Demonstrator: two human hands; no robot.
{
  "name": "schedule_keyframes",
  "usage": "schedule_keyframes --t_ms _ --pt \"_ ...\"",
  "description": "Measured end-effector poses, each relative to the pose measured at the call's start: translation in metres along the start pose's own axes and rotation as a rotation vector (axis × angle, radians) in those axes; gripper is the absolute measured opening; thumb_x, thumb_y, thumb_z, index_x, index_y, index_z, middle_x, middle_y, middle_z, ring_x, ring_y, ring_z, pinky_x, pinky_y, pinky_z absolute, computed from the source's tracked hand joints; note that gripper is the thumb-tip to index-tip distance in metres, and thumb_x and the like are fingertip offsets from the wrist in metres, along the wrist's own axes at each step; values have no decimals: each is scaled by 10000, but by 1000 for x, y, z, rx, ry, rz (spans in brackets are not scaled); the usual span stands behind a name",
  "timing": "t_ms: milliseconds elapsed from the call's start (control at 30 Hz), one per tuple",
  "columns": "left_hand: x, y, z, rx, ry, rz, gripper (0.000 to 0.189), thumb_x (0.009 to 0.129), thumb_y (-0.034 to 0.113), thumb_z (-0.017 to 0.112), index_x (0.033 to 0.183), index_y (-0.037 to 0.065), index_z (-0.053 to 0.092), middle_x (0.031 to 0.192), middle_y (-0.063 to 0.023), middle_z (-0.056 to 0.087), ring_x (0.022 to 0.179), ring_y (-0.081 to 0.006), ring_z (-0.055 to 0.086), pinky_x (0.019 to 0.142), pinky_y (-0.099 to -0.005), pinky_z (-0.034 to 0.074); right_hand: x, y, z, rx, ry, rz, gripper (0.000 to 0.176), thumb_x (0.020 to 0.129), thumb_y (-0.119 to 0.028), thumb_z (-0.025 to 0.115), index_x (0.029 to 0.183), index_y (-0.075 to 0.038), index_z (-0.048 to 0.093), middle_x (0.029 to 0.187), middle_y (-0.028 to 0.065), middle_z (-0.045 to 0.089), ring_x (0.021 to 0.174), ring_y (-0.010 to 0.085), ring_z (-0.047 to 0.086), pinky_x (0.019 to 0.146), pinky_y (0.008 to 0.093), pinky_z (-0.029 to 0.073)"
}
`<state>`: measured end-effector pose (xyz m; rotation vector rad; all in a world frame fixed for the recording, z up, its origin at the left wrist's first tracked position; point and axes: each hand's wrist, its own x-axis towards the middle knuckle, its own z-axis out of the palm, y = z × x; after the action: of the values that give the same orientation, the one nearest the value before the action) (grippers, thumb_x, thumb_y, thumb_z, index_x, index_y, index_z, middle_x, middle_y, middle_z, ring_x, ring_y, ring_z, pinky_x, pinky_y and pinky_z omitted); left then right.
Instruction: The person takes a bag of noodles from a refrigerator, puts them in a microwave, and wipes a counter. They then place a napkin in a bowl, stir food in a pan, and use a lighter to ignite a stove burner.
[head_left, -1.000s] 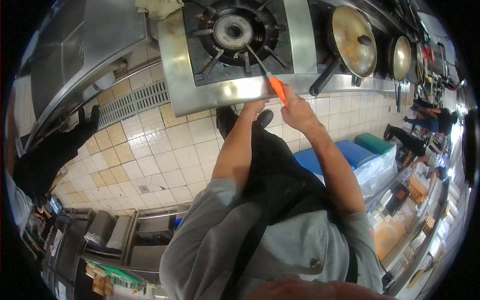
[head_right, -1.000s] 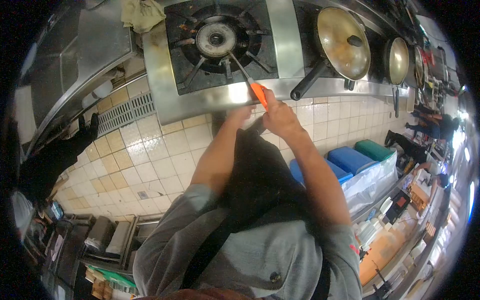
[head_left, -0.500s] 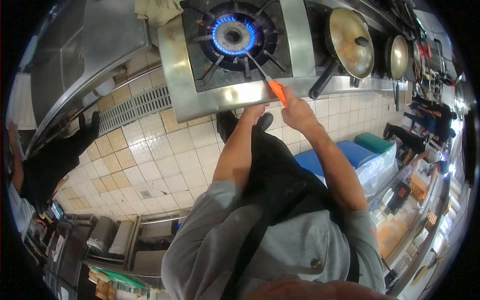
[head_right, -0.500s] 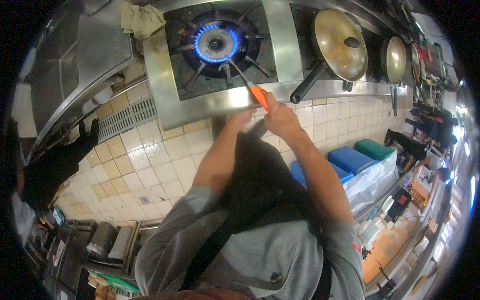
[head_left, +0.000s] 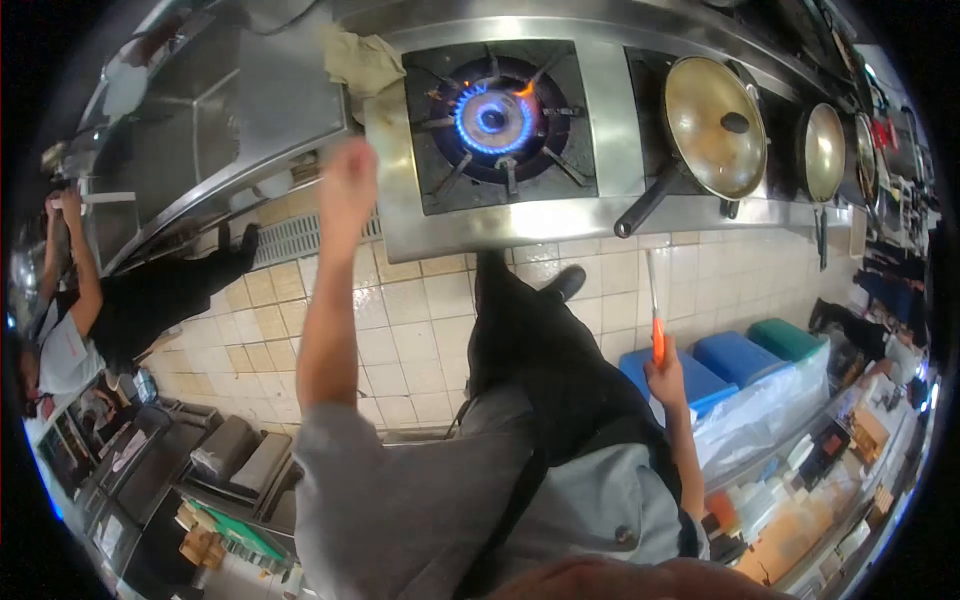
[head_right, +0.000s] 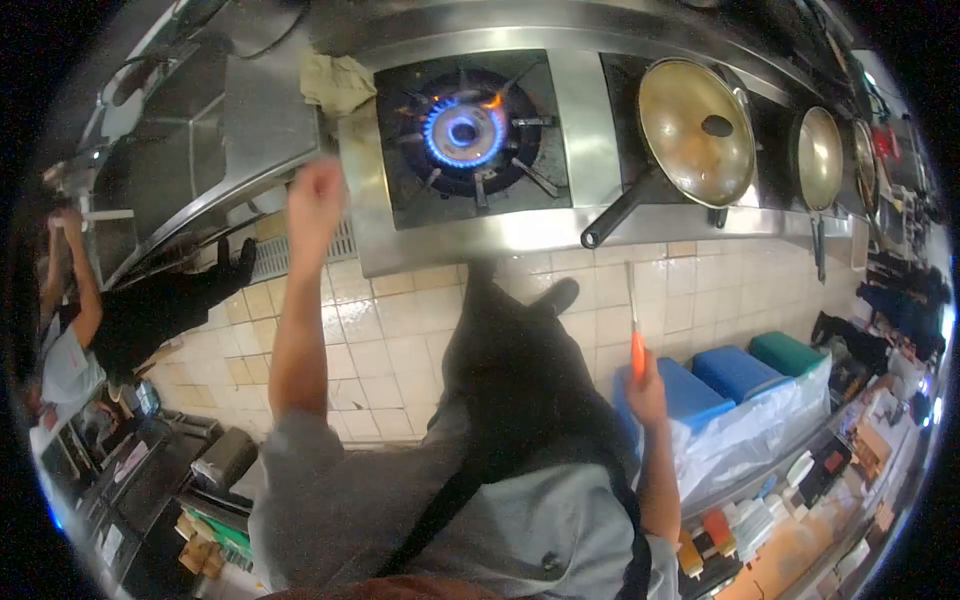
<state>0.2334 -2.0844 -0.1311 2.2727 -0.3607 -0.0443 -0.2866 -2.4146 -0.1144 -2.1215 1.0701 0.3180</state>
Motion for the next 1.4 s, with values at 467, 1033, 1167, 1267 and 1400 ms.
schedule_keyframes --t_ms 467,1033,1167,1267,1400 --pt "207 -53 -41 574 484 187 379 875 327 683 1126 46 715 1051 -227 705 996 -409 671 867 -489 535 -53 30 -3 73 143 269 647 846 -94 618 1452 -89 391 1059 229 638 979 397 653 842 434 510" --pt "-55 269 212 317 -850 223 781 851 451 727 1368 -85 492 1249 -308 636 1201 -407 616 1030 -450 481 -37 25 29 260 122 209 662 838 -174 596 1469 -112 405 1126 316 648 1093 478 625 914 478 502" --pt "-68 281 264 291 -813 -48 576 862 448 718 1177 -30 651 1192 -269 672 1134 -388 657 945 -446 527 -63 70 56 273 180 121 628 835 -139 587 1438 -40 444 1211 310 623 1153 418 617 955 459 486" --pt "-76 301 241 312 -795 -42 504 911 426 671 1176 -2 661 1202 -210 691 1158 -386 646 976 -468 516 -81 130 80 353 194 209 623 830 -109 581 1419 50 458 1205 264 629 1138 335 621 956 423 486" --pt "-84 302 219 324 -774 -28 494 907 415 671 1166 -5 664 1190 -224 687 1134 -387 653 960 -468 518 -108 170 82 565 109 380 639 825 -100 585 1427 65 446 1113 211 627 1008 301 620 897 399 495"
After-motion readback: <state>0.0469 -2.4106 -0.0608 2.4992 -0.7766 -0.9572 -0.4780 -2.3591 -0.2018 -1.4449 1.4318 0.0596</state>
